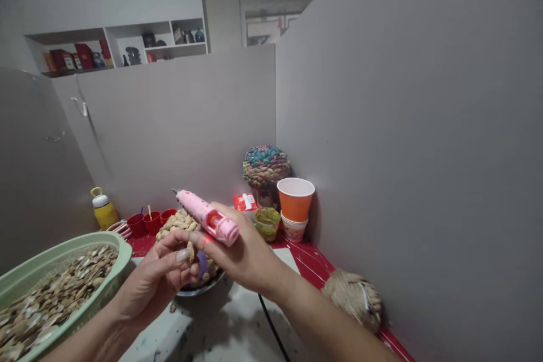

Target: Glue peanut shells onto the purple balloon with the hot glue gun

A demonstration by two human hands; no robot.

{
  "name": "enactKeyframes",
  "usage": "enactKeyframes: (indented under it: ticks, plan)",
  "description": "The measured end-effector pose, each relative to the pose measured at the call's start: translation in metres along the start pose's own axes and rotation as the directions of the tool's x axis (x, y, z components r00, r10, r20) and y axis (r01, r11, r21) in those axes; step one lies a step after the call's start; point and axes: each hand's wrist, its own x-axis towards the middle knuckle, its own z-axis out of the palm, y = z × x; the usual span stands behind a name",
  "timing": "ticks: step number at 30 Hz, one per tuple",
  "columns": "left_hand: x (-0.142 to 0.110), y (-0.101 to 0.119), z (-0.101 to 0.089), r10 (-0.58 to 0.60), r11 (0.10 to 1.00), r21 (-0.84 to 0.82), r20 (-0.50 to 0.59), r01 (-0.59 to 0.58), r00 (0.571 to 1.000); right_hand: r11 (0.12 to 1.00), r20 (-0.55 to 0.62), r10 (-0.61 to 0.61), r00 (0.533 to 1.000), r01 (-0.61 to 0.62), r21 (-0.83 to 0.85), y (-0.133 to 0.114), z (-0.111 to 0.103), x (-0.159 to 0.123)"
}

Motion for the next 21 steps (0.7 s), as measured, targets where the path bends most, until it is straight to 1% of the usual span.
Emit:
enactKeyframes:
  ticks: [4, 9, 12, 14, 18, 21]
  plan:
    - [-0.001, -0.005, -0.002, 0.084, 0.995, 0.053, -0.062, -0.08, 0.995, 0.997, 0.03, 0.068, 0.997, -0.069, 0.034, -0.001, 0.003, 0.001]
    - [-0.003, -0.01, -0.003, 0.134, 0.984, 0.128, -0.083, -0.123, 0.987, 0.998, 0.048, 0.055, 0.997, -0.054, -0.009, 0.0, 0.006, 0.002]
    - [-0.001, -0.013, -0.004, 0.167, 0.974, 0.174, -0.123, -0.145, 0.978, 0.996, 0.042, 0.083, 0.996, -0.082, -0.022, 0.001, 0.008, 0.002]
    - [-0.001, -0.016, -0.003, 0.186, 0.971, 0.182, -0.156, -0.157, 0.97, 0.995, 0.052, 0.098, 0.994, -0.096, -0.03, 0.003, 0.011, 0.001]
    - [-0.003, -0.023, -0.001, 0.193, 0.972, 0.177, -0.227, -0.154, 0.955, 0.998, 0.074, 0.064, 0.995, -0.062, -0.029, 0.011, 0.017, 0.0]
    - [-0.005, -0.026, -0.001, 0.187, 0.977, 0.151, -0.246, -0.153, 0.951, 0.994, 0.084, 0.103, 0.991, -0.101, -0.027, 0.013, 0.02, 0.002]
